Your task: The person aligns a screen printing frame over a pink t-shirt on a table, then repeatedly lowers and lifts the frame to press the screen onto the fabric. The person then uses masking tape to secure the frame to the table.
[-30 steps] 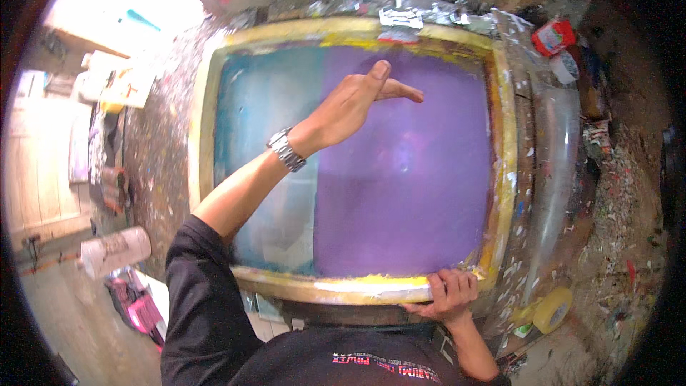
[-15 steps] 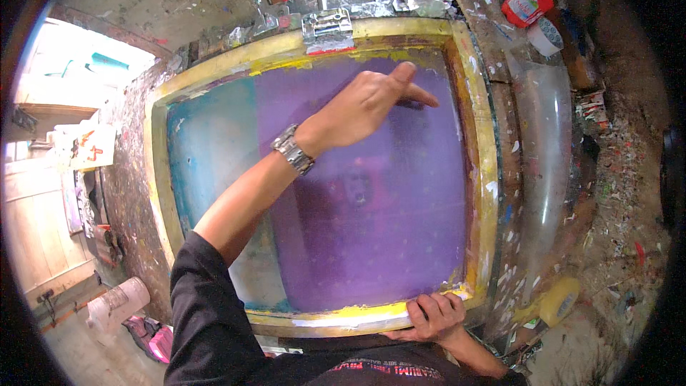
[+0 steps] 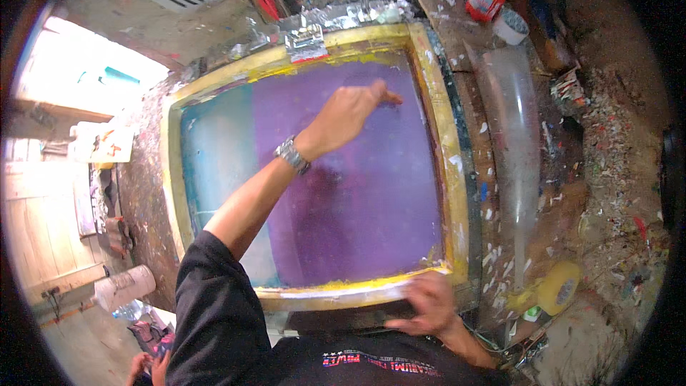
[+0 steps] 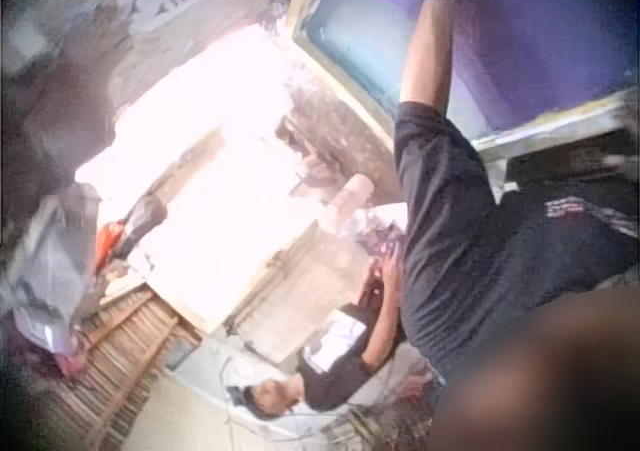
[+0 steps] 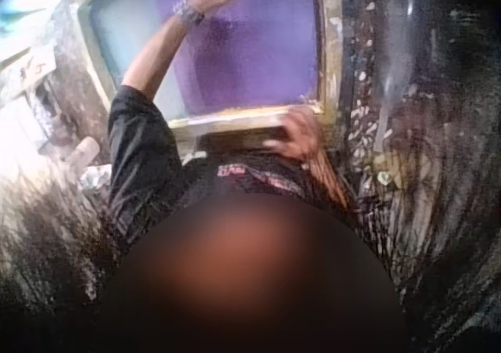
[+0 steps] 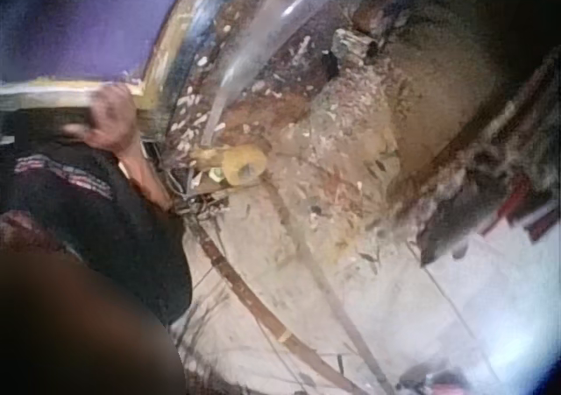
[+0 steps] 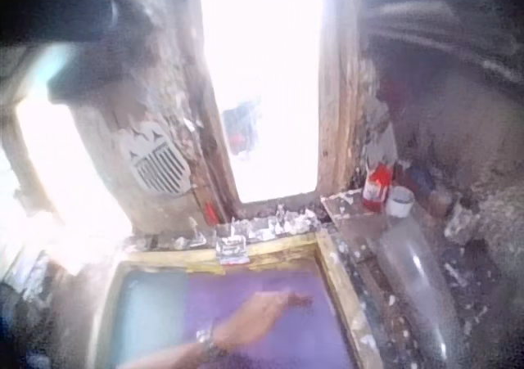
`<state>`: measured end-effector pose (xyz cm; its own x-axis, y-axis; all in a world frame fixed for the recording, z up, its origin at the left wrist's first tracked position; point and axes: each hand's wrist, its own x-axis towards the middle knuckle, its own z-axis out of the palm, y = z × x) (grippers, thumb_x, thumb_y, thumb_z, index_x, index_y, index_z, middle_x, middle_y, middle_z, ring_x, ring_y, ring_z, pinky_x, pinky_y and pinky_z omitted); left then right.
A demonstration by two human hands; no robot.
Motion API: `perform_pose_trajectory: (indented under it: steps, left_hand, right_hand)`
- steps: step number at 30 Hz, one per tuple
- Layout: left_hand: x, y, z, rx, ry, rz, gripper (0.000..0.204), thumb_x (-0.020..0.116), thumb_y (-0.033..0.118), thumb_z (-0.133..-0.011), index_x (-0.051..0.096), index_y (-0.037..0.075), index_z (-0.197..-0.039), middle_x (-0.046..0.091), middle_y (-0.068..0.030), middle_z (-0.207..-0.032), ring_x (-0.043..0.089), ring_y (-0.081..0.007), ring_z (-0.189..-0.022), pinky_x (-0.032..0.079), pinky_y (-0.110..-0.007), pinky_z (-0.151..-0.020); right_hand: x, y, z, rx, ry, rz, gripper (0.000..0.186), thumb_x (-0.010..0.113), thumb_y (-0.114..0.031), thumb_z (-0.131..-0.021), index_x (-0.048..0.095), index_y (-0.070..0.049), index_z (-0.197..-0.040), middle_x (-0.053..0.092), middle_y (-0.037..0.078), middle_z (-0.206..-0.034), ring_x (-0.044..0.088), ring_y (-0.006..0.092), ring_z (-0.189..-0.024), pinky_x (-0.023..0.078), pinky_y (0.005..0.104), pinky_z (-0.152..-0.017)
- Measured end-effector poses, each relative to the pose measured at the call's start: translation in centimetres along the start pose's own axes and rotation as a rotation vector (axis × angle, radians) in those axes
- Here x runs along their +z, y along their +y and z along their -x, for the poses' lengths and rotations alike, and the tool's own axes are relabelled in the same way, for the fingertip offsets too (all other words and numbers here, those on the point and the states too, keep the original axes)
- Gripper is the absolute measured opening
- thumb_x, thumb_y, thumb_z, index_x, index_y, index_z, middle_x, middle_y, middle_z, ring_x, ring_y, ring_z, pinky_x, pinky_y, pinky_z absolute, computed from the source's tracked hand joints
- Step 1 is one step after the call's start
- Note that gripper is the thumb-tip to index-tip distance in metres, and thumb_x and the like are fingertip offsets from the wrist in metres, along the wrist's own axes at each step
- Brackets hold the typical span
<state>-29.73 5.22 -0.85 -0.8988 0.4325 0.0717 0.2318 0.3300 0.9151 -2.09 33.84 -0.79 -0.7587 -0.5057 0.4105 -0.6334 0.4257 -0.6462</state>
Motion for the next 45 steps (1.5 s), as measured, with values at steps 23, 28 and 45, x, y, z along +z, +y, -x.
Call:
perform_pose_trajectory:
  steps: [23, 28, 45]
  left_hand:
    - [24.9, 15.1, 29.4, -0.288, -0.402, 0.769, 0.064, 0.051, 0.045, -0.111, 0.044, 0.001, -0.157, 0.05, -0.0178, -0.159, 0.048, -0.0271, -0.146, 0.037, -0.043, -0.122]
    - [20.3, 14.2, 29.8, -0.305, -0.273, 1.033, 0.078, 0.07, 0.036, -0.102, 0.036, -0.003, -0.16, 0.046, -0.0131, -0.161, 0.047, -0.0229, -0.144, 0.038, -0.04, -0.121]
    - [11.2, 20.6, 37.1, -0.498, 0.115, 0.333, 0.09, 0.085, 0.025, -0.089, 0.037, -0.001, -0.161, 0.04, -0.022, -0.165, 0.037, -0.032, -0.154, 0.031, -0.044, -0.127]
  right_hand:
    - [-15.5, -4.8, 16.4, 0.908, 0.714, 0.31, 0.057, 0.056, -0.039, -0.108, 0.059, 0.01, -0.136, 0.061, 0.032, -0.131, 0.061, 0.0378, -0.116, 0.048, 0.0473, -0.103]
    - [-8.6, -11.2, 7.6, 0.19, 0.186, 0.062, 0.05, 0.07, -0.046, -0.093, 0.071, 0.004, -0.097, 0.07, 0.017, -0.081, 0.066, 0.037, -0.066, 0.054, 0.0457, -0.064]
    - [5.0, -7.3, 9.4, -0.253, 0.056, -0.269, 0.066, 0.071, -0.054, -0.095, 0.051, -0.002, -0.131, 0.061, 0.014, -0.105, 0.062, 0.0334, -0.092, 0.054, 0.0524, -0.083]
